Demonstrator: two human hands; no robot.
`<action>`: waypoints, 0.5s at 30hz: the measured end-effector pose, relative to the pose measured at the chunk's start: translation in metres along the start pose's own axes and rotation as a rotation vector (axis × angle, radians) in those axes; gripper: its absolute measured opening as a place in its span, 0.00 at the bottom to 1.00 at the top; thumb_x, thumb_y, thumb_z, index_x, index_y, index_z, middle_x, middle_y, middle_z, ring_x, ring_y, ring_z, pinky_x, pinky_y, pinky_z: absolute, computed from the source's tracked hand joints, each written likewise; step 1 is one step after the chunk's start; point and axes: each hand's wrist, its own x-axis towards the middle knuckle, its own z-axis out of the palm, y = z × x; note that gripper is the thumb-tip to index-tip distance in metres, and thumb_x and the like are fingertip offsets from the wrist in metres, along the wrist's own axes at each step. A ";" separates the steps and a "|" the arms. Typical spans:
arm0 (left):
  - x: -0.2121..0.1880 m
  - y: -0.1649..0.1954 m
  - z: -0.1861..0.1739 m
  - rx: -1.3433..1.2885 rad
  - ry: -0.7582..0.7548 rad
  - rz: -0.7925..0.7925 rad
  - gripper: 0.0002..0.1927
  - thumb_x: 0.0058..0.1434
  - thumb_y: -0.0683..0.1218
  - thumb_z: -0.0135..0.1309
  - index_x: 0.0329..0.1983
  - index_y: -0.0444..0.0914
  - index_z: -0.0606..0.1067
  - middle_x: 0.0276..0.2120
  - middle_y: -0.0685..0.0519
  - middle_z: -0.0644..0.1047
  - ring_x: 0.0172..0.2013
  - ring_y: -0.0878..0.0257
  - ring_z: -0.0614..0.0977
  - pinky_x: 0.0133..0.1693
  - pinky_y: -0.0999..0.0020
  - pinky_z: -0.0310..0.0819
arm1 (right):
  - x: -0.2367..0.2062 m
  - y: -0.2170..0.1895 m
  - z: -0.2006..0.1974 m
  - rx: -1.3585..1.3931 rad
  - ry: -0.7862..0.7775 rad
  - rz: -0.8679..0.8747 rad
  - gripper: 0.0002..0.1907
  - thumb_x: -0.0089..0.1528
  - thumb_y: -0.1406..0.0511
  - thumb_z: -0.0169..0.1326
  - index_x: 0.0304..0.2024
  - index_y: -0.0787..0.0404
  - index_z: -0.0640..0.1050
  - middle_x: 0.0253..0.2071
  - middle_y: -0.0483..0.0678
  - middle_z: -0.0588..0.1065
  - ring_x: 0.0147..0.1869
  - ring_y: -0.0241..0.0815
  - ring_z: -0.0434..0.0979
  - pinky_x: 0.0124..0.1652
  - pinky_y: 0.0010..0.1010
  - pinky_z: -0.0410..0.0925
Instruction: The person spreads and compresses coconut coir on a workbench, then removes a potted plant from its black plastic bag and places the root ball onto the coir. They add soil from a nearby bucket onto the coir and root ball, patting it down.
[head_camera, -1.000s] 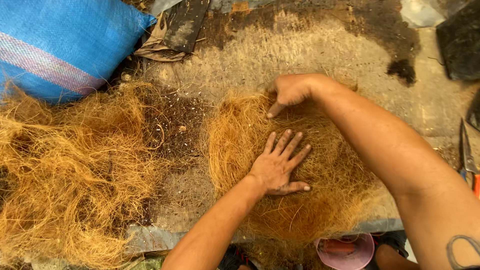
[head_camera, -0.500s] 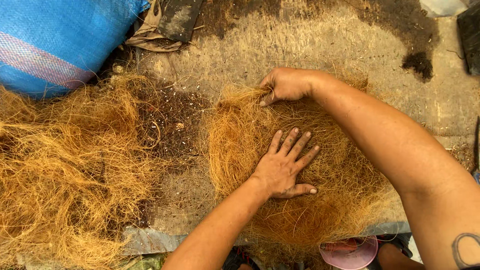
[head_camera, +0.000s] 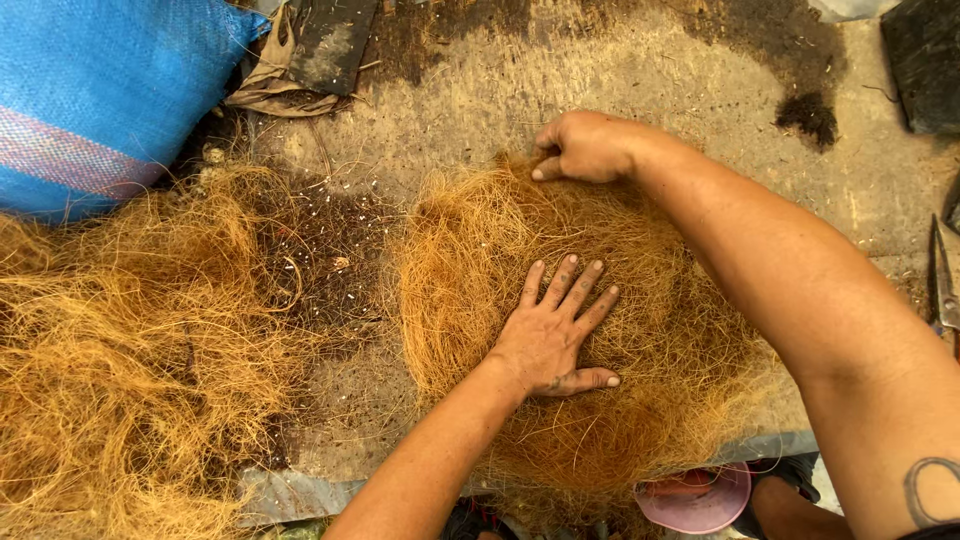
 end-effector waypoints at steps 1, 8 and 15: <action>0.000 0.000 0.000 0.006 -0.013 -0.003 0.58 0.53 0.86 0.20 0.78 0.49 0.39 0.77 0.43 0.38 0.74 0.41 0.37 0.68 0.34 0.25 | 0.002 0.000 0.002 -0.005 0.014 0.011 0.15 0.65 0.56 0.56 0.51 0.53 0.83 0.48 0.49 0.81 0.50 0.43 0.78 0.58 0.47 0.71; 0.001 -0.010 -0.004 -0.345 0.190 -0.099 0.50 0.65 0.79 0.19 0.79 0.43 0.52 0.78 0.42 0.50 0.76 0.42 0.55 0.73 0.39 0.41 | -0.016 0.026 -0.035 -0.072 0.082 0.022 0.35 0.62 0.44 0.55 0.66 0.52 0.72 0.64 0.54 0.73 0.68 0.51 0.70 0.68 0.51 0.58; 0.059 -0.002 -0.029 -0.111 0.263 -0.136 0.50 0.62 0.78 0.13 0.80 0.45 0.46 0.79 0.40 0.43 0.75 0.41 0.48 0.66 0.39 0.43 | -0.029 0.058 -0.036 -0.047 -0.085 0.164 0.33 0.60 0.52 0.60 0.66 0.55 0.72 0.65 0.56 0.72 0.66 0.51 0.73 0.65 0.50 0.65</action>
